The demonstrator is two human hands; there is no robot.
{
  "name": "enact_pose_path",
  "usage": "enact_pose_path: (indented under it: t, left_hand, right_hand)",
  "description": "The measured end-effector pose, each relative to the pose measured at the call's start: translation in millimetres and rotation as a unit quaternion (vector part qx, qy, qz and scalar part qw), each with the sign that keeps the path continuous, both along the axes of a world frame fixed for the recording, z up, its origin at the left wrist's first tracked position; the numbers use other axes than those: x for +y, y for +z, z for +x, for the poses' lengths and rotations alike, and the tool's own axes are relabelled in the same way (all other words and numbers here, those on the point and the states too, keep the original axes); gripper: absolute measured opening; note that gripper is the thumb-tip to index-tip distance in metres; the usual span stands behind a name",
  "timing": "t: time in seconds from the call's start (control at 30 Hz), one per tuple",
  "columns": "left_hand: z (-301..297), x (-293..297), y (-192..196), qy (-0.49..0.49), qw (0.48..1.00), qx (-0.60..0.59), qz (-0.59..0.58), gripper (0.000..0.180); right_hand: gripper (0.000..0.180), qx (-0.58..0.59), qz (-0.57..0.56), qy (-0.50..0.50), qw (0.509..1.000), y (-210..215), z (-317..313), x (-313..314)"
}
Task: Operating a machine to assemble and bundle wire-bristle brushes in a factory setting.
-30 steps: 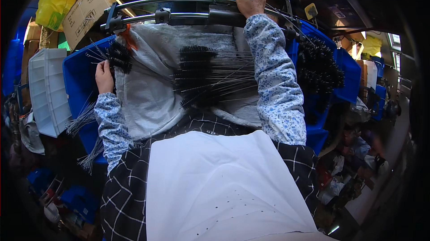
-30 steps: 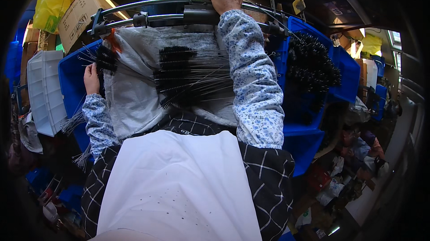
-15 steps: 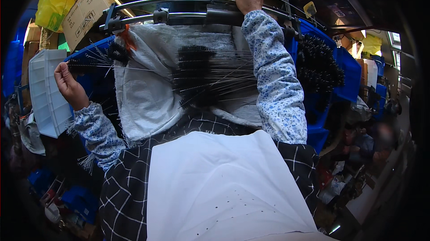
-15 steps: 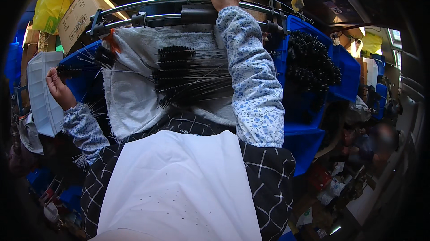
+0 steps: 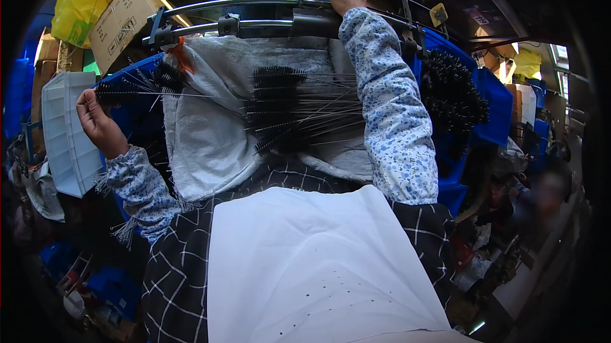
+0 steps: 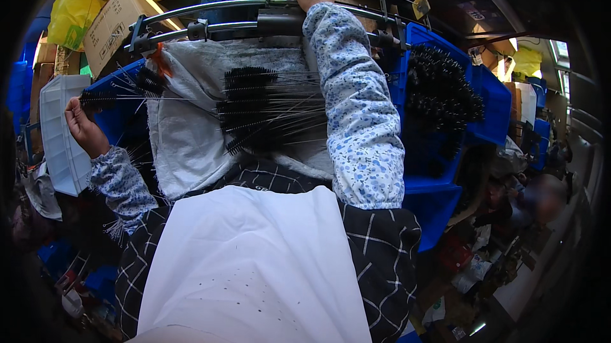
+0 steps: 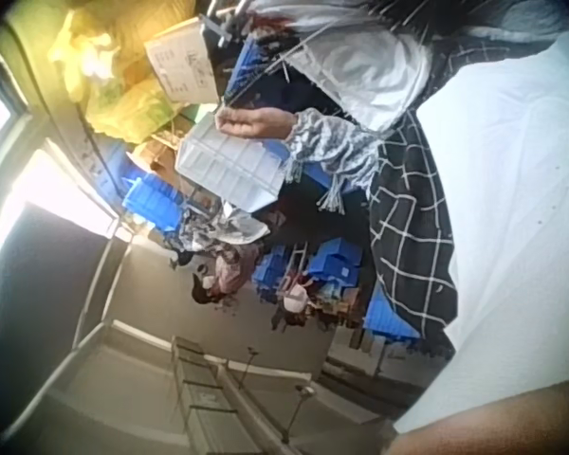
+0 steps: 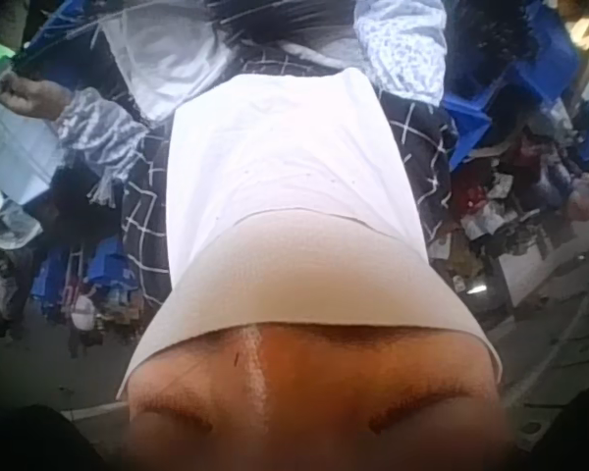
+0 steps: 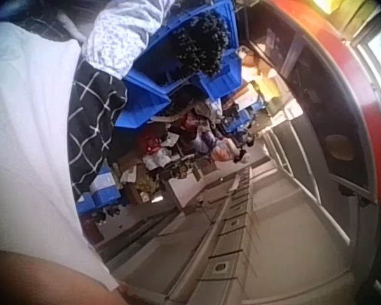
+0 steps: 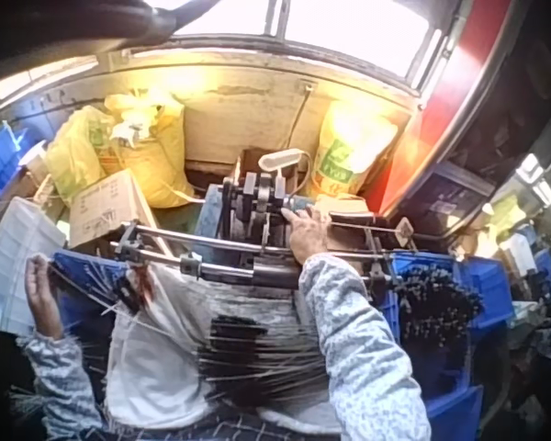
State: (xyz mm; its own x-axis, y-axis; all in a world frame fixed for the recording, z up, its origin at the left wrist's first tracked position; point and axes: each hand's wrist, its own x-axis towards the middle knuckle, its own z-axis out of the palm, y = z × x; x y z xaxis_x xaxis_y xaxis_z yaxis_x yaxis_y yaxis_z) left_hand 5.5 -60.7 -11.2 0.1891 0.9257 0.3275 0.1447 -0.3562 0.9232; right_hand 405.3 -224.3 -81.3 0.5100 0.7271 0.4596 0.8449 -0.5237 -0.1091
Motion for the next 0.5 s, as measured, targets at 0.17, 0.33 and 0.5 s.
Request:
enact_pose_path:
  t: [0.17,0.33,0.5]
  left_hand:
    - [-18,12,6,0.021,0.998,-0.066,-0.001,0.019]
    - [-26,17,13,0.114,0.987,-0.114,0.002,0.026]
    - [-70,42,29,0.221,0.74,0.429,0.469,0.035]
  right_hand:
    - [0.039,-0.027,-0.058,-0.115,0.991,-9,2,-27]
    - [0.039,0.107,-0.034,-0.141,0.984,-5,-5,-38]
    - [0.036,0.097,0.041,-0.105,0.989,-12,-13,-26]
